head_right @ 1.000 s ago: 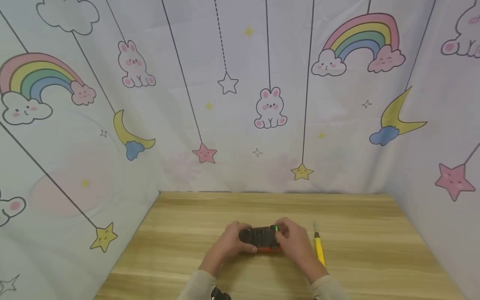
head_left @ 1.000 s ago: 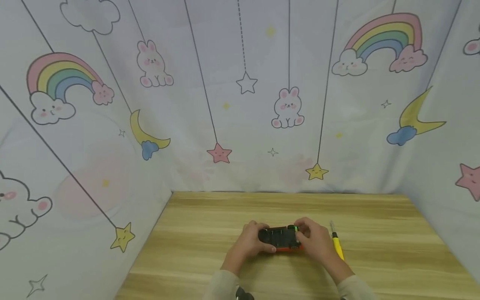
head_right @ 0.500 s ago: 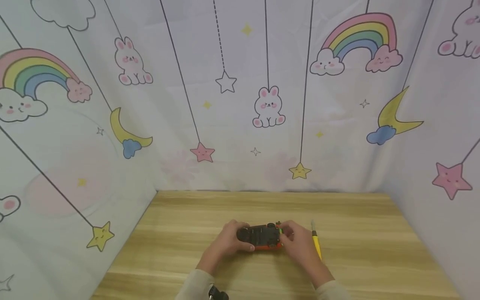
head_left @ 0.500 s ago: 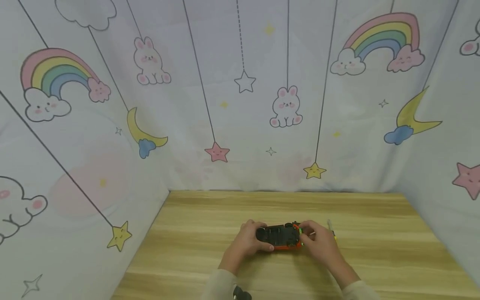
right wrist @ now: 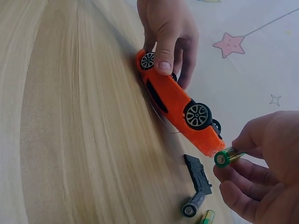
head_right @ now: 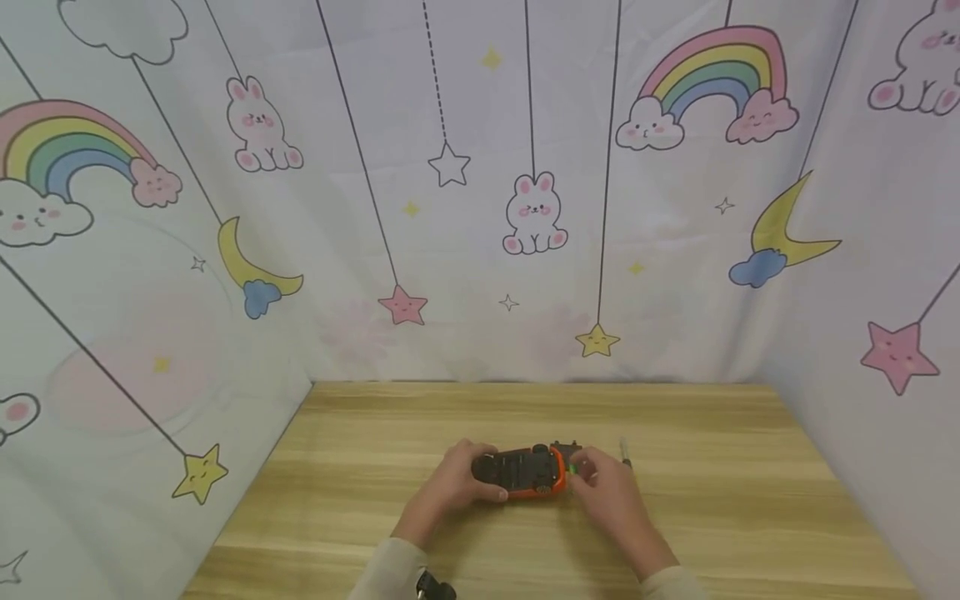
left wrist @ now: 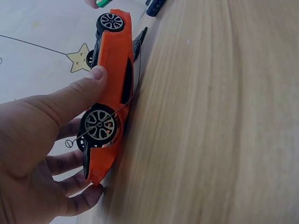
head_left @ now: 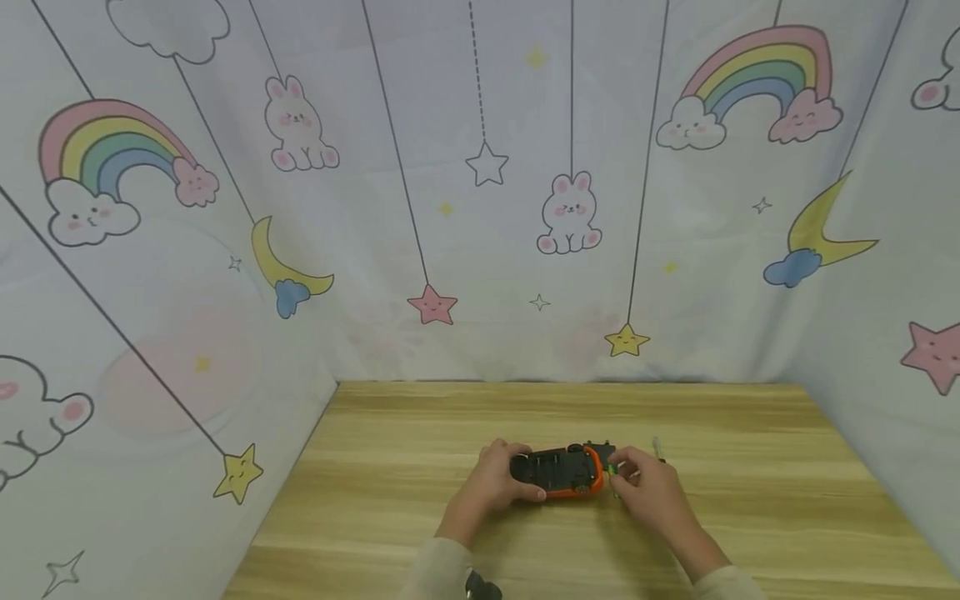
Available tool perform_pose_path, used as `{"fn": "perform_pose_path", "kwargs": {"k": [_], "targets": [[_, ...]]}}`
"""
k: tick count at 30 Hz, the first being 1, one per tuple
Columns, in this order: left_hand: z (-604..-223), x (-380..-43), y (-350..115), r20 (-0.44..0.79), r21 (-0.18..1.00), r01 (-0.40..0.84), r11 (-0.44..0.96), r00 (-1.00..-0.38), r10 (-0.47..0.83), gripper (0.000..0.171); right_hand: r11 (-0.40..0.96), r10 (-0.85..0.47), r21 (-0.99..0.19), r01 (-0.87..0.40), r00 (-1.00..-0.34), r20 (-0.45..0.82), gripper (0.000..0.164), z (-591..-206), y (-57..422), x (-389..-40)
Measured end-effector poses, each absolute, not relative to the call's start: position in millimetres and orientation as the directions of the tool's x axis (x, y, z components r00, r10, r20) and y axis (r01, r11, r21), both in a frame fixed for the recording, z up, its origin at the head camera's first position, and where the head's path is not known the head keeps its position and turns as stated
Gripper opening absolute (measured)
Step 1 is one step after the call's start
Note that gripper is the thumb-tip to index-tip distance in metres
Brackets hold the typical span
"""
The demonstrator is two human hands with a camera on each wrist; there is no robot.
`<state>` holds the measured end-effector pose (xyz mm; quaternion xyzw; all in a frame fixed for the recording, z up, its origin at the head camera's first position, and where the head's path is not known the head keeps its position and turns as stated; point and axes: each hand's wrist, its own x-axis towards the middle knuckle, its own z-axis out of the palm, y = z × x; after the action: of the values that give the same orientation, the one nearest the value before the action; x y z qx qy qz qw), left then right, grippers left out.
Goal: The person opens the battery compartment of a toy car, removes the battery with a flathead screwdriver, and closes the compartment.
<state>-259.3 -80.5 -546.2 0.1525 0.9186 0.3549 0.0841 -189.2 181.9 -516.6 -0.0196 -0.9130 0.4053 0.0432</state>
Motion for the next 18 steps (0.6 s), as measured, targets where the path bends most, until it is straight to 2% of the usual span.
{"fn": "perform_pose_path", "kwargs": {"k": [18], "targets": [[-547.3, -258.3, -81.3, -0.038, 0.678, 0.224, 0.701, -0.94, 0.338, 0.074, 0.761, 0.021, -0.648, -0.026, -0.998, 0.065, 0.018, -532.3, 184.3, -187.7]]}}
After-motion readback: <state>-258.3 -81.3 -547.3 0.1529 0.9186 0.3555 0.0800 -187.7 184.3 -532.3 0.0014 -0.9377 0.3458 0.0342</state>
